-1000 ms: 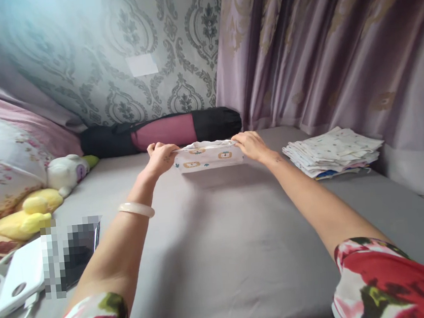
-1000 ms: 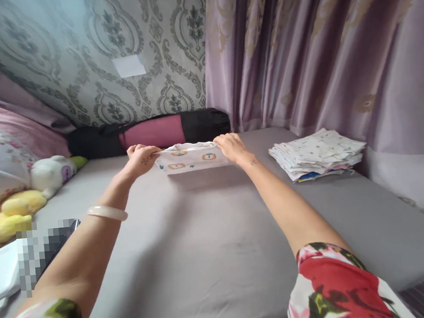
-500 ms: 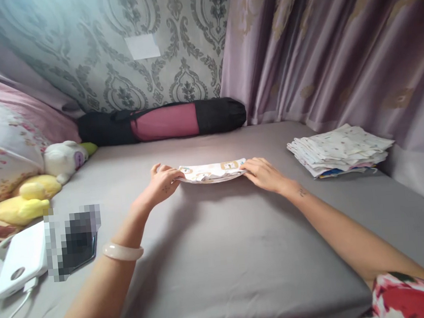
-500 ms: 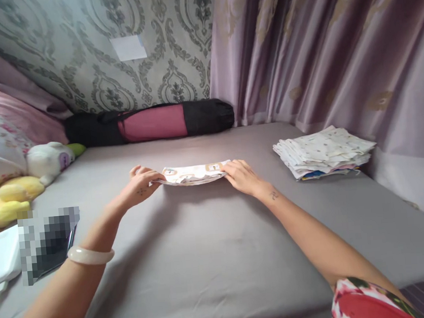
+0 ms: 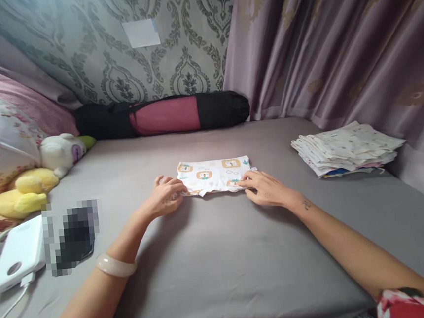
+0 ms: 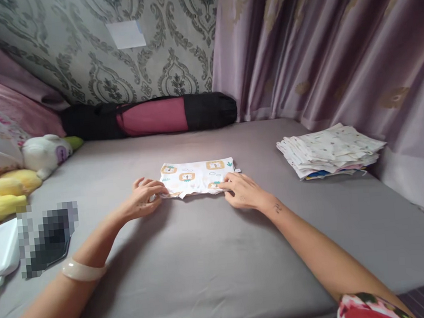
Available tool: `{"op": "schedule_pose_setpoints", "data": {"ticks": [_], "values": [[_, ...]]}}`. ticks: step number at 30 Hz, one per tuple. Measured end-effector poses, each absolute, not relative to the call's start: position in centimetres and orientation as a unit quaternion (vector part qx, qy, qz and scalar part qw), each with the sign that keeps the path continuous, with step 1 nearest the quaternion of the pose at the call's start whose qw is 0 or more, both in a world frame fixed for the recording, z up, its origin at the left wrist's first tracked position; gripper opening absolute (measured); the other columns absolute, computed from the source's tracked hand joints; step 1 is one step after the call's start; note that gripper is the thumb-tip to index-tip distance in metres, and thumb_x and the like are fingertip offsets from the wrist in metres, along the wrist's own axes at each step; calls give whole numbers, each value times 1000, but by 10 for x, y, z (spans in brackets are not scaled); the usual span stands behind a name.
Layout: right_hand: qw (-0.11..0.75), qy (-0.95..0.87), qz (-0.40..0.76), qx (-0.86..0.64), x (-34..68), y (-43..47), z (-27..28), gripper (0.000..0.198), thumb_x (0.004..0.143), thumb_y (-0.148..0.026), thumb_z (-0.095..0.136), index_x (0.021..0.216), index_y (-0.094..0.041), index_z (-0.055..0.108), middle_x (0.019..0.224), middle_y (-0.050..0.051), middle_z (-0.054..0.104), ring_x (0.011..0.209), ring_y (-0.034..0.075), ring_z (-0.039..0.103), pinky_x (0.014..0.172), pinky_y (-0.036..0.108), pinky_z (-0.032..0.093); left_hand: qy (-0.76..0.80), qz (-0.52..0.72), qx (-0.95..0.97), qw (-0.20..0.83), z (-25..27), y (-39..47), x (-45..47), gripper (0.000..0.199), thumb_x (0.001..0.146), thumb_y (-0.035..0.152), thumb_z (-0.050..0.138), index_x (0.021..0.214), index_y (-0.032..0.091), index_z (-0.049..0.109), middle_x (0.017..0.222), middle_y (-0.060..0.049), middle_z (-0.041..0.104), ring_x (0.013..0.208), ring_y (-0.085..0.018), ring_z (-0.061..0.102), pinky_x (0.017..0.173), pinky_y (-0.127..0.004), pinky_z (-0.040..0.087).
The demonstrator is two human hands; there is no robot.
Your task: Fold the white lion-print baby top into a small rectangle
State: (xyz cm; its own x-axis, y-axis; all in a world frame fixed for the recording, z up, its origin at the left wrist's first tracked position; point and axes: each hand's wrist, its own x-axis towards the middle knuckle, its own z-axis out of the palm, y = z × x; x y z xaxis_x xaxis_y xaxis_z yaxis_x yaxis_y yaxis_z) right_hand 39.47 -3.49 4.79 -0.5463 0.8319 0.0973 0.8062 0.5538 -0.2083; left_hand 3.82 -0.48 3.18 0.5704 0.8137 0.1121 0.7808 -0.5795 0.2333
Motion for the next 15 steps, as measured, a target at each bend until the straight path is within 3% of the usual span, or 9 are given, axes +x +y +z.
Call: {"op": "schedule_pose_setpoints", "data": {"ticks": [3, 5, 9, 12, 15], "values": [[109, -851, 81, -508, 380, -23, 51, 36, 98, -32, 42, 87, -20, 74, 101, 7, 67, 96, 19, 61, 89, 31, 41, 490, 102, 863, 66, 41, -1, 57, 37, 96, 36, 36, 81, 22, 66, 90, -5, 70, 102, -24, 58, 111, -55, 20], [117, -832, 72, -537, 365, -11, 52, 41, 100, -33, 39, 84, -18, 73, 98, 8, 69, 97, 19, 61, 87, 30, 42, 521, 121, 843, 50, 44, 5, 77, 39, 97, 41, 35, 82, 21, 64, 92, -6, 71, 103, -25, 59, 109, -54, 25], [127, -823, 59, -551, 330, 14, 43, 39, 100, -25, 33, 116, -16, 68, 125, 10, 65, 120, 21, 55, 105, 33, 35, 548, 156, 821, 43, 38, 20, 122, 27, 97, 32, 38, 107, 22, 62, 116, -8, 69, 115, -25, 58, 111, -51, 27], [95, -811, 80, -571, 311, 24, 32, 50, 101, -27, 28, 143, -11, 47, 151, 12, 46, 142, 24, 36, 117, 40, 22, 551, 132, 823, 45, 25, 28, 148, 35, 97, 26, 37, 128, 19, 53, 140, -13, 56, 134, -27, 46, 114, -55, 24], [64, -804, 101, -583, 303, 25, 23, 57, 99, -26, 25, 152, -8, 32, 161, 10, 29, 150, 24, 20, 121, 45, 11, 562, 105, 819, 41, 14, 33, 160, 45, 99, 28, 32, 140, 16, 44, 154, -14, 41, 146, -29, 30, 118, -57, 20]]}}
